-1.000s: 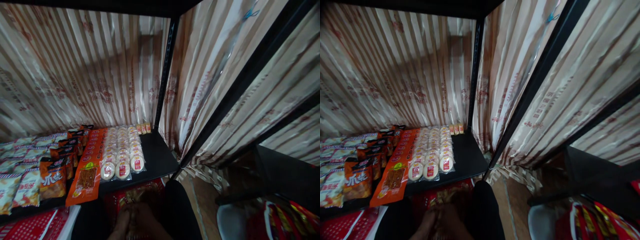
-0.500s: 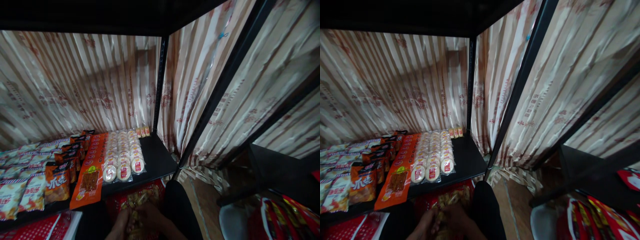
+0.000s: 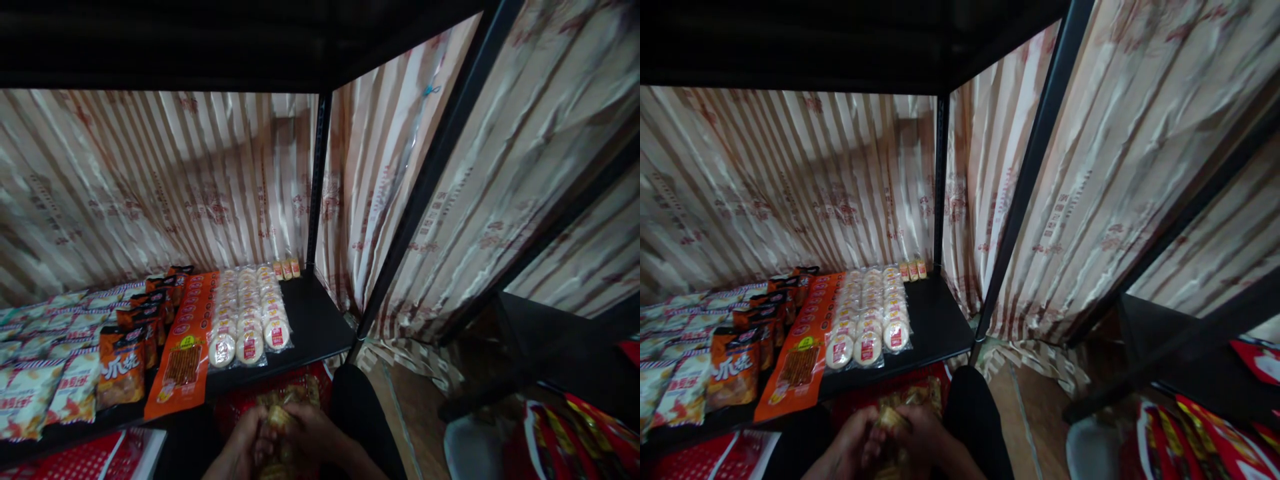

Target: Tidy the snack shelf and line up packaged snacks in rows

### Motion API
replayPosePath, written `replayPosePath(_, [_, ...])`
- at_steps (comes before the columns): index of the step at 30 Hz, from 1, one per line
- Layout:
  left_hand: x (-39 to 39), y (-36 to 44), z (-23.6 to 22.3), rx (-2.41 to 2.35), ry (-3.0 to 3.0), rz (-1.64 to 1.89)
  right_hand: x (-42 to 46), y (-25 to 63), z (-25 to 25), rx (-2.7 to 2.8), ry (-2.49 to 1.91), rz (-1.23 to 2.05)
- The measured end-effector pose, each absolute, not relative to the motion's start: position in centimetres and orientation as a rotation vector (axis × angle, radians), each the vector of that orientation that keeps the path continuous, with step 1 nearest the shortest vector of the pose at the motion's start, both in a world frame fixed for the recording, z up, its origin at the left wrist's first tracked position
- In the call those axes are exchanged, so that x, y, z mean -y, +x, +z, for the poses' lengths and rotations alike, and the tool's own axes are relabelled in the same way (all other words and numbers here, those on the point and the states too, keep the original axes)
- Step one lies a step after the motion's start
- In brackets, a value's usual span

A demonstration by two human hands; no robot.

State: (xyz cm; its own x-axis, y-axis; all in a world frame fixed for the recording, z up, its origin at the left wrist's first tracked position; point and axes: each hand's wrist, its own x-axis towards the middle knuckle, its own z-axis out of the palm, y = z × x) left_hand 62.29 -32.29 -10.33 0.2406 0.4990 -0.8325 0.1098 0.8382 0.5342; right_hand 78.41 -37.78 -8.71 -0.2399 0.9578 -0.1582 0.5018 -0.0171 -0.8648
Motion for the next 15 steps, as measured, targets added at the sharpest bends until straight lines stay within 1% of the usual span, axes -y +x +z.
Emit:
replayPosePath(8, [31.9, 62.9, -6.2, -1.238, 0.585, 0.331, 37.3, 79.2, -8.2, 1.542, -1.401, 1.296])
replayPosePath(12, [31.5, 63.1, -5.1, -1.237, 0.599, 0.313, 36.9, 79.4, -8.4, 1.447, -1.334, 1.409])
replayPosePath(15, [31.6, 63.2, -4.8, -1.242, 0.624, 0.316, 36.6, 79.6, -8.5, 1.429, -1.329, 1.378])
